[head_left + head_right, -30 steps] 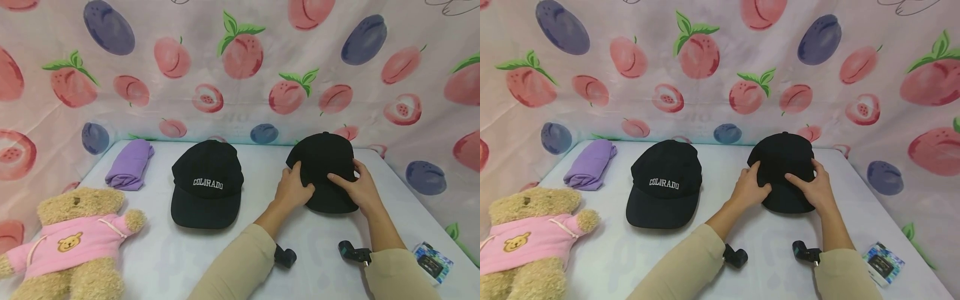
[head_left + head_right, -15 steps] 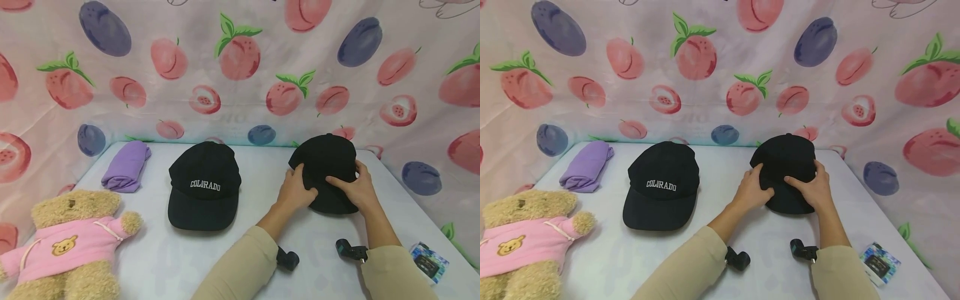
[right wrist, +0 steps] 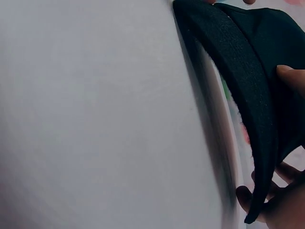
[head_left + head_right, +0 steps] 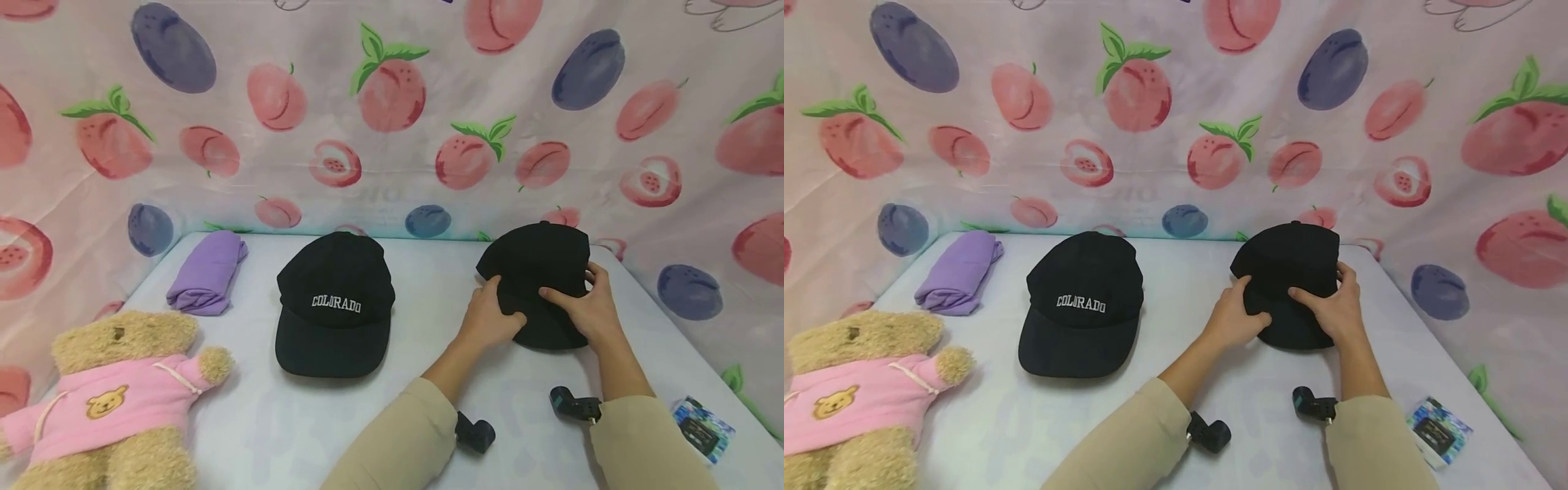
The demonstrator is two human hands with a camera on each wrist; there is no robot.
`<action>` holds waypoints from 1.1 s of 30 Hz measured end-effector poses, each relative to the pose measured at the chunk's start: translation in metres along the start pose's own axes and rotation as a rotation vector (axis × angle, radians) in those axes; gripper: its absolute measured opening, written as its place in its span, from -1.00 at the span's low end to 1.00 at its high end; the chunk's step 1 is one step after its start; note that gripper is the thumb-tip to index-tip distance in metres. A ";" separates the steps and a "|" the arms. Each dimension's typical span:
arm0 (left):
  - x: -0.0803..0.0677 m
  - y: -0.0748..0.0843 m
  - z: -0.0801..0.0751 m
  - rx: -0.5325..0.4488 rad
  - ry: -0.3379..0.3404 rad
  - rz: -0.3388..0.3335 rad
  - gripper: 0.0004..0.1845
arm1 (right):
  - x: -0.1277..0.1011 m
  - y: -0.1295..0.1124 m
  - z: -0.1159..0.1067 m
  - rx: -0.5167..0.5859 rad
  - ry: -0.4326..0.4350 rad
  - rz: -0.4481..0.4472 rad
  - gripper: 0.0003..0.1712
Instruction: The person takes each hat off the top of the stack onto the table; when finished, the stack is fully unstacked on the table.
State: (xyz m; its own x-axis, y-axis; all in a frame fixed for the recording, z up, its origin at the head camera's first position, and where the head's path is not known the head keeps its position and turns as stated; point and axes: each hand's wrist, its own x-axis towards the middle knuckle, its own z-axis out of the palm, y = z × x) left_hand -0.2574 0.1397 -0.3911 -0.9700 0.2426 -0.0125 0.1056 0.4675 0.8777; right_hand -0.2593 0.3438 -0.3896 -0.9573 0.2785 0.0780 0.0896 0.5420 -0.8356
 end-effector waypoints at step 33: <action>-0.028 -0.018 -0.033 -0.148 -0.073 -0.054 -0.57 | 0.023 0.021 -0.017 -0.102 -0.005 0.074 0.33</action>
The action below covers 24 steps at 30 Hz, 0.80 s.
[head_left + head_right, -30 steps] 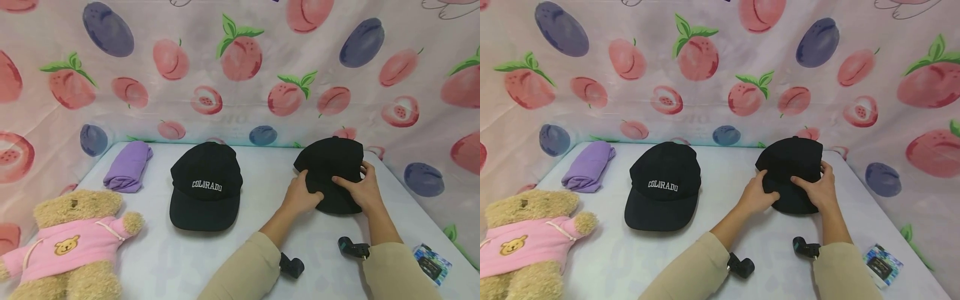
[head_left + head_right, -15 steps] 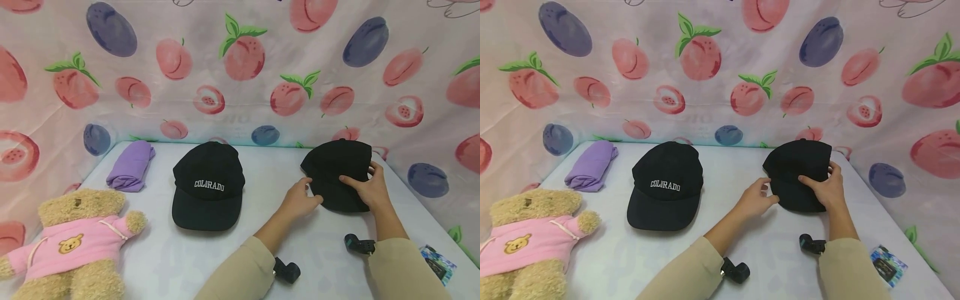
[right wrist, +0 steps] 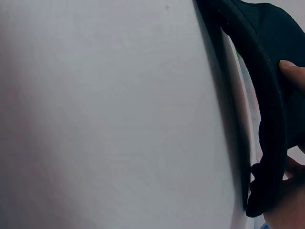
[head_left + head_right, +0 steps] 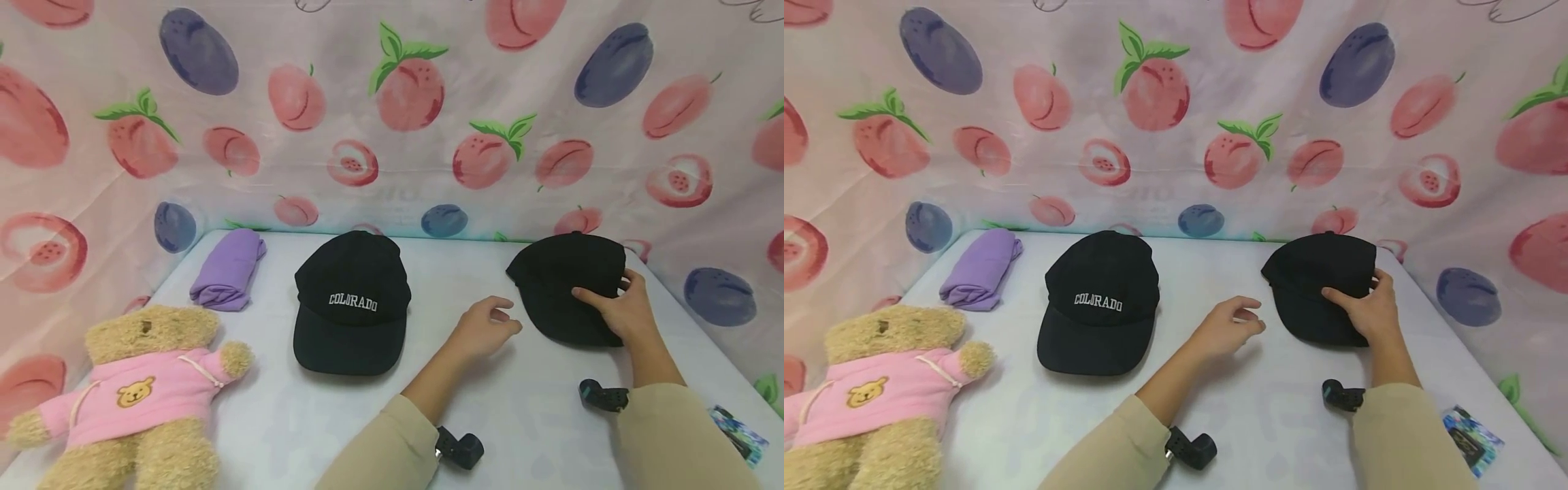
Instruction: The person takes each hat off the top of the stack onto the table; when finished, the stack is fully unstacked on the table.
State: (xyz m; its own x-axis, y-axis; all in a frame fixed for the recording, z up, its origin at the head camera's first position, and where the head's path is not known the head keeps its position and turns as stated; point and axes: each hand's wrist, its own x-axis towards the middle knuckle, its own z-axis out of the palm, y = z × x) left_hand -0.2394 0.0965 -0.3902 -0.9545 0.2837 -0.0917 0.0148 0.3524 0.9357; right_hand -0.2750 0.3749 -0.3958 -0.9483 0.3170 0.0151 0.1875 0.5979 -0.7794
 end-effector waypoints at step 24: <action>-0.021 -0.009 -0.027 -0.021 -0.043 0.020 -0.48 | 0.013 0.007 -0.011 -0.087 0.008 0.039 0.35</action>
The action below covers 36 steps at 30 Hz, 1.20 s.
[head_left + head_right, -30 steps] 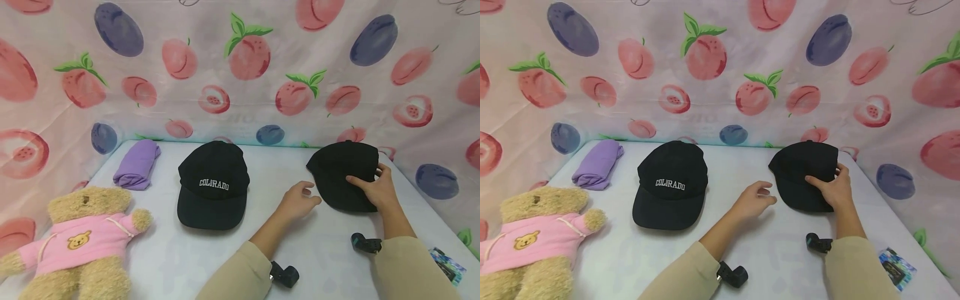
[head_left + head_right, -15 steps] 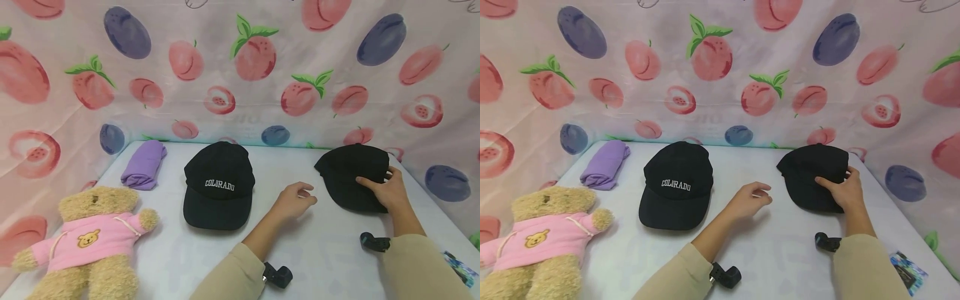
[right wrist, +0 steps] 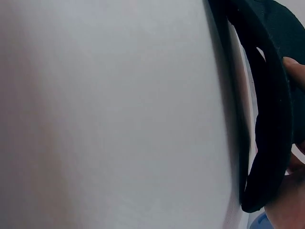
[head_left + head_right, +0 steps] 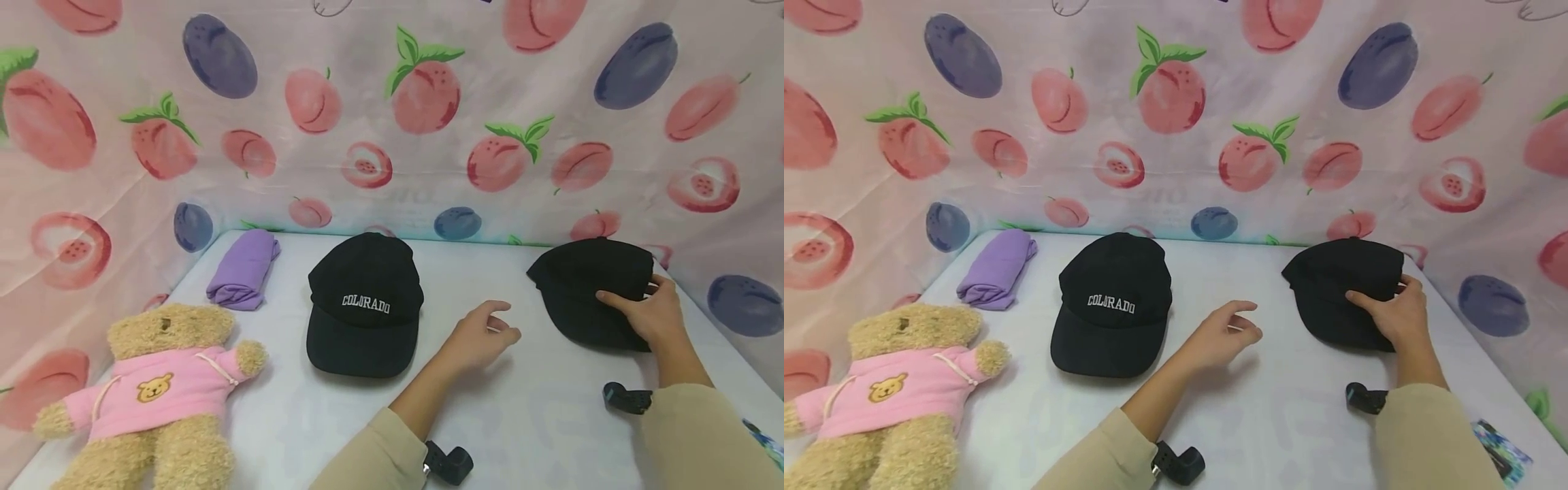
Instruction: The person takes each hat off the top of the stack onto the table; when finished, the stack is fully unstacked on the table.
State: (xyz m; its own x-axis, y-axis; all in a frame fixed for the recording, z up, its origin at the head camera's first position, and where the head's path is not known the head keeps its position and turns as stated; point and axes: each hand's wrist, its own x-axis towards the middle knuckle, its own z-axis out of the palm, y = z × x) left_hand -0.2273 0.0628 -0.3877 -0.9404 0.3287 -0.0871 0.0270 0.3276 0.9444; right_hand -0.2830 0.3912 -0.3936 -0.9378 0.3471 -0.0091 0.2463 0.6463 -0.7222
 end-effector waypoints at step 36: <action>-0.030 0.015 -0.064 0.086 0.018 0.125 -0.53 | 0.021 0.010 -0.008 0.002 0.108 -0.024 0.25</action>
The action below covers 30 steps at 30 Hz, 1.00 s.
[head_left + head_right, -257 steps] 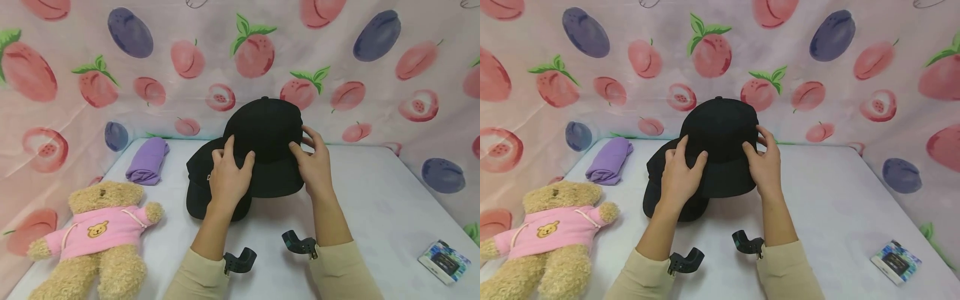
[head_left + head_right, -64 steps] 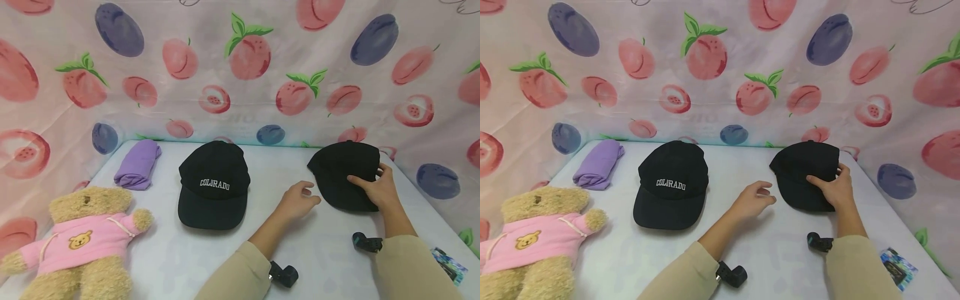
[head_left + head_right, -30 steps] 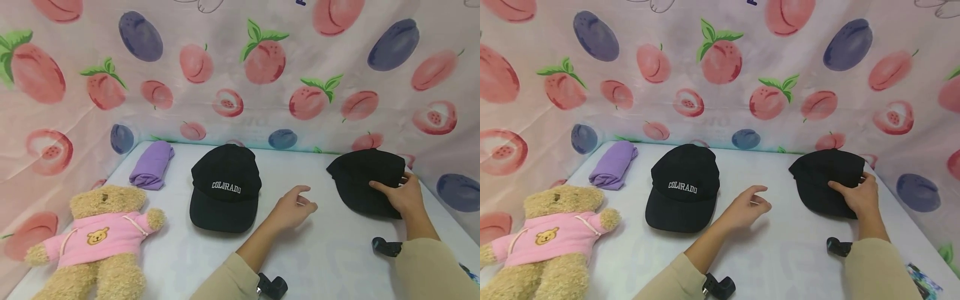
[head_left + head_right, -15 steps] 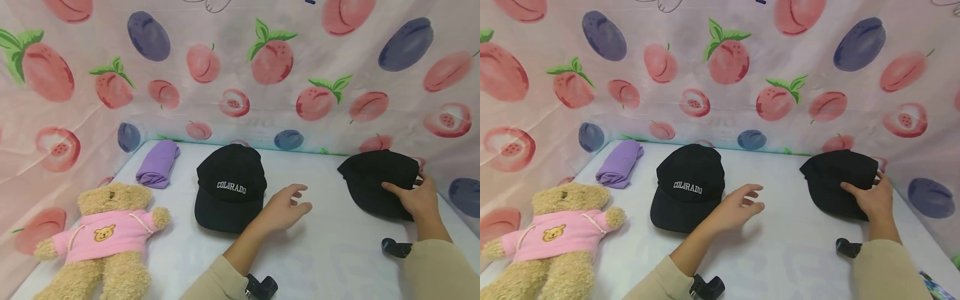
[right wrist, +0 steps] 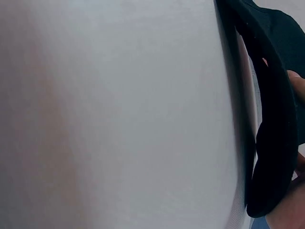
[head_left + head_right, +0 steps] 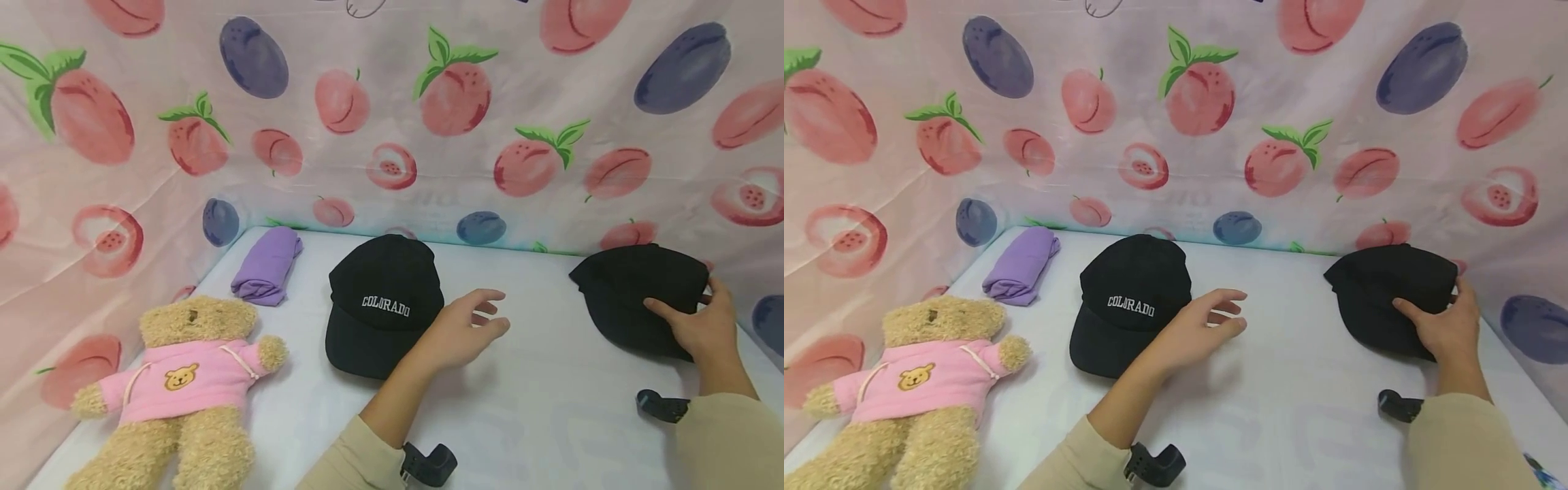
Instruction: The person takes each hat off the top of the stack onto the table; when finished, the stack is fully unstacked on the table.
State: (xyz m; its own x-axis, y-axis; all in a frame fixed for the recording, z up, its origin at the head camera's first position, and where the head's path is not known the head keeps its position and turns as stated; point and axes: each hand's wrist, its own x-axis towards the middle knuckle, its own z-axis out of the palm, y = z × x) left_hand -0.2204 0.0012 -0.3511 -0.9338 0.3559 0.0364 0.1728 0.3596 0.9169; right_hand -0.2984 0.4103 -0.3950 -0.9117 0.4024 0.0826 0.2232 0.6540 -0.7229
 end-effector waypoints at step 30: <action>-0.037 0.012 -0.110 0.006 0.302 0.133 -0.52 | 0.004 -0.006 0.002 -0.290 0.001 0.204 0.05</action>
State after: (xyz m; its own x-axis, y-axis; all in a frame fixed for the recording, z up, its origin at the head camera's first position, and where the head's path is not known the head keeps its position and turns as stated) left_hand -0.2184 -0.1022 -0.2980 -0.9535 0.1288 0.2726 0.3005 0.3330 0.8937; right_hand -0.3041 0.4062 -0.3917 -0.8383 0.5436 -0.0429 0.4891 0.7148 -0.4998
